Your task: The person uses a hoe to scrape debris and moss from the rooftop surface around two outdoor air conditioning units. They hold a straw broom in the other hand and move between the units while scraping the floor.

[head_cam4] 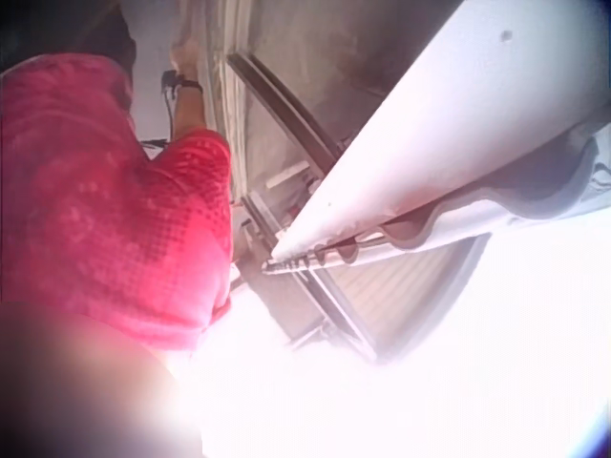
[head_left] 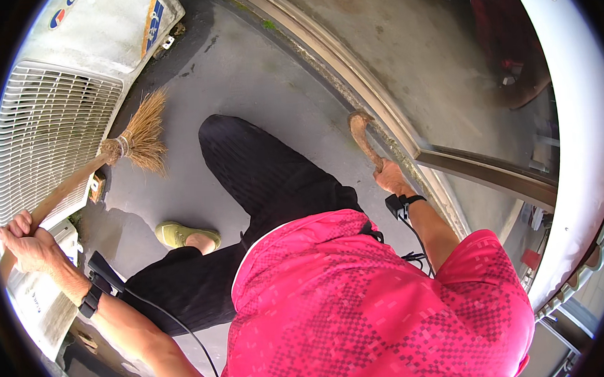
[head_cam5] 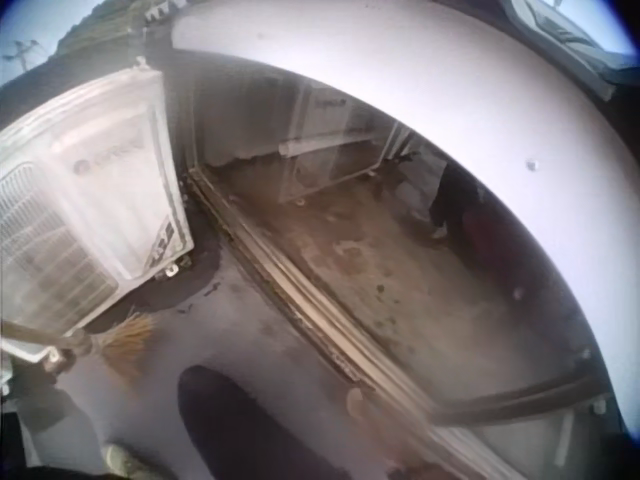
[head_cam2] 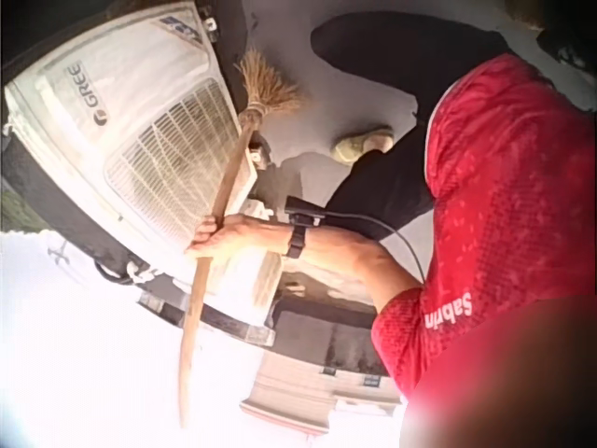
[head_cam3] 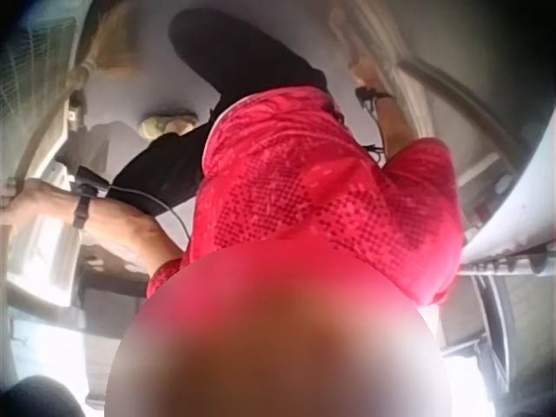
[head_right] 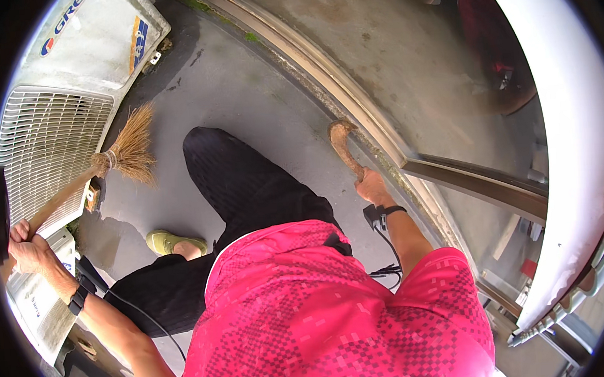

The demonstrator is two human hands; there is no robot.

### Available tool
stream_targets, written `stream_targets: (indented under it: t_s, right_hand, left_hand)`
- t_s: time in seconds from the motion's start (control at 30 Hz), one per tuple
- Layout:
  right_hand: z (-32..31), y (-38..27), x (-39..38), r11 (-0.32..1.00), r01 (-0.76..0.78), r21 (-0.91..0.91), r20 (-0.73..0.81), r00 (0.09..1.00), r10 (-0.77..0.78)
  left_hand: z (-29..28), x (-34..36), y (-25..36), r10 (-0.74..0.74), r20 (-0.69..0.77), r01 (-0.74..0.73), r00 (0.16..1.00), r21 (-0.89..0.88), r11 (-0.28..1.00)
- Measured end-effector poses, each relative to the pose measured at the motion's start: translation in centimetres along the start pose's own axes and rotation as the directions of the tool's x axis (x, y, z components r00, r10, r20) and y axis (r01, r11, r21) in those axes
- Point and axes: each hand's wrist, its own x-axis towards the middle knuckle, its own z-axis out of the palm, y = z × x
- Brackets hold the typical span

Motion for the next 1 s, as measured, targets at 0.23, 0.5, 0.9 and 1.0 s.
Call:
stream_targets:
  t_s: [0.23, 0.5, 0.9, 1.0]
  right_hand:
    - [0.5, 3.0, -2.0, 0.999, -0.028, -0.036, 0.01, 1.0, 0.029]
    - [4.8, -4.2, 3.2, 0.982, 0.027, 0.185, -0.081, 0.997, -0.012]
    - [3.7, 0.2, 1.0, 0.999, -0.016, 0.039, -0.025, 1.0, 0.017]
    - [4.7, -3.2, 3.7, 0.995, 0.057, 0.085, -0.074, 0.996, -0.051]
  left_hand:
    - [0.5, -0.3, 0.2, 0.052, 0.037, -0.053, 0.998, 0.029, 0.998]
    - [2.2, -0.3, 0.0, 0.008, 0.003, -0.008, 1.0, 0.013, 1.0]
    - [2.9, -0.1, -0.1, 0.023, -0.069, -0.019, 0.997, 0.056, 0.998]
    - [3.4, -0.1, -0.2, 0.059, -0.036, -0.057, 0.998, 0.049, 0.997]
